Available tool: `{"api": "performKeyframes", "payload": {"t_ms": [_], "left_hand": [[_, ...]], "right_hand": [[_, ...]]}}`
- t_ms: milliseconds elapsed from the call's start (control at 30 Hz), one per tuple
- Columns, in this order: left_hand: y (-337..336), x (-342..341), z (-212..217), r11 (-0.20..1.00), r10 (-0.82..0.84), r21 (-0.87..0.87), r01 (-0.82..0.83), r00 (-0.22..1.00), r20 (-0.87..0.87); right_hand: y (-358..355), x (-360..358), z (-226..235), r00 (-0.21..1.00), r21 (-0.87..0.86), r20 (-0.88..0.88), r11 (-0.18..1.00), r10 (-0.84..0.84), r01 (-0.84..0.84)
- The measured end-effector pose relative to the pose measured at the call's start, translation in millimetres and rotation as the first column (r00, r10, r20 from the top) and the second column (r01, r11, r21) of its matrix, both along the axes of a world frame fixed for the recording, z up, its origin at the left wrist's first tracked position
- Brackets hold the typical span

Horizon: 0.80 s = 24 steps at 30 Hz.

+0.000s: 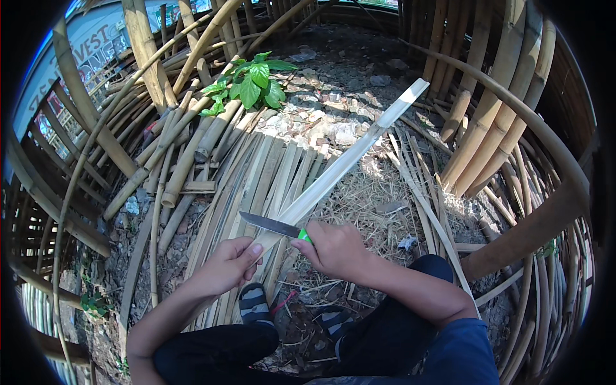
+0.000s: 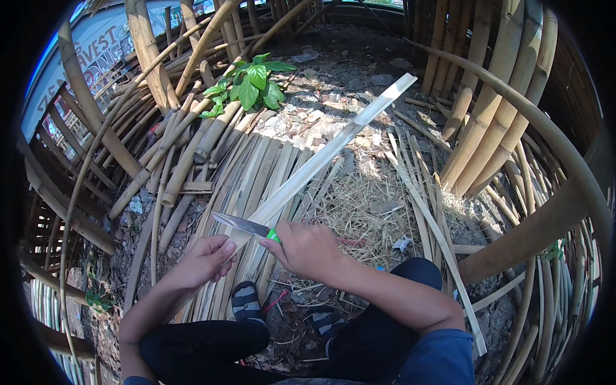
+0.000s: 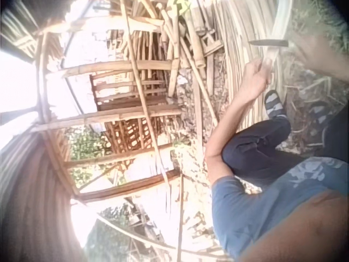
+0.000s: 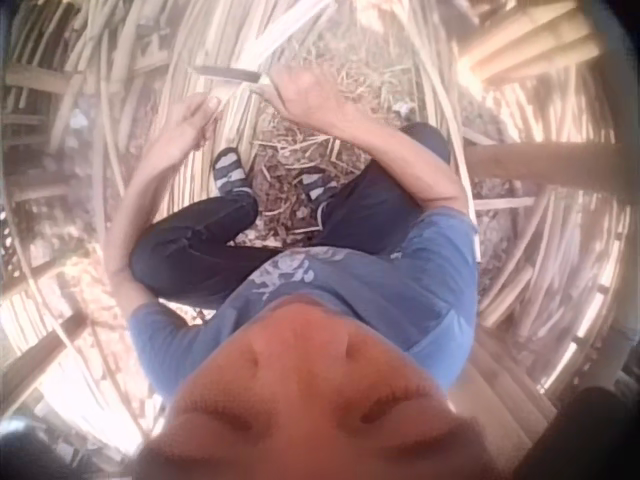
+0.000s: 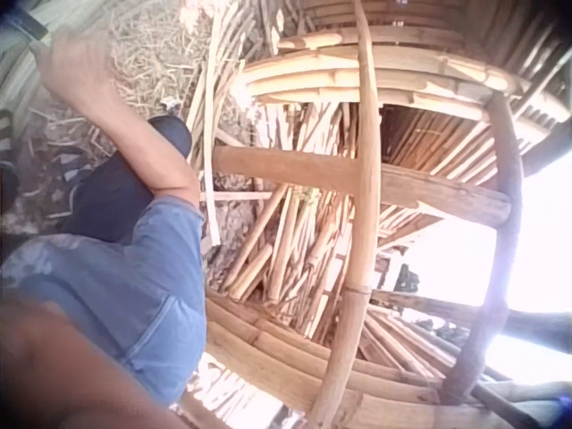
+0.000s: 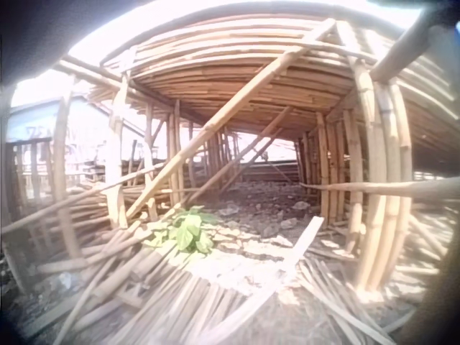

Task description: Using a knife to scrape and smooth thin strips of bamboo wood.

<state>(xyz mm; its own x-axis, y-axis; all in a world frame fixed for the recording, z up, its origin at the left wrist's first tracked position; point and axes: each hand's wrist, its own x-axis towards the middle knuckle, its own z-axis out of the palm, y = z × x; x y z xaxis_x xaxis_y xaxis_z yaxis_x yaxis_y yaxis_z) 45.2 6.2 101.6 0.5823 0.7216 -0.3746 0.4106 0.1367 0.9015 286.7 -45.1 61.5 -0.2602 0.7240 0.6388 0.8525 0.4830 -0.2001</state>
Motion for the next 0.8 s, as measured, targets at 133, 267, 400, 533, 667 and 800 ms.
{"api": "performKeyframes", "payload": {"t_ms": [133, 267, 400, 533, 667, 800], "left_hand": [[0, 0, 4, 0.999, -0.051, -0.007, 0.051, 0.998, 0.027], [2, 0, 2, 0.997, -0.024, -0.077, 0.031, 0.996, 0.091], [11, -6, 0, 0.992, -0.062, -0.096, 0.086, 0.971, 0.229], [14, -6, 12, 0.994, -0.074, -0.058, 0.092, 0.963, 0.261], [14, -7, 11, 0.997, -0.064, -0.032, 0.074, 0.967, 0.246], [18, 2, 4, 0.974, -0.223, 0.019, 0.225, 0.942, 0.252]], "right_hand": [[1, -13, -4, 1.0, 0.012, 0.015, 1.0, -0.011, 0.011], [-8, -24, -7, 0.998, -0.023, 0.056, 1.0, 0.018, -0.016], [-13, -35, -9, 1.0, -0.074, 0.002, 0.997, 0.008, -0.008], [12, -10, -12, 0.924, -0.024, -0.341, 0.984, -0.173, 0.176], [29, 1, 15, 0.161, -0.259, -0.958, 0.957, -0.238, -0.128], [27, -3, 21, -0.165, -0.19, -0.951, 0.916, -0.262, -0.354]]}}
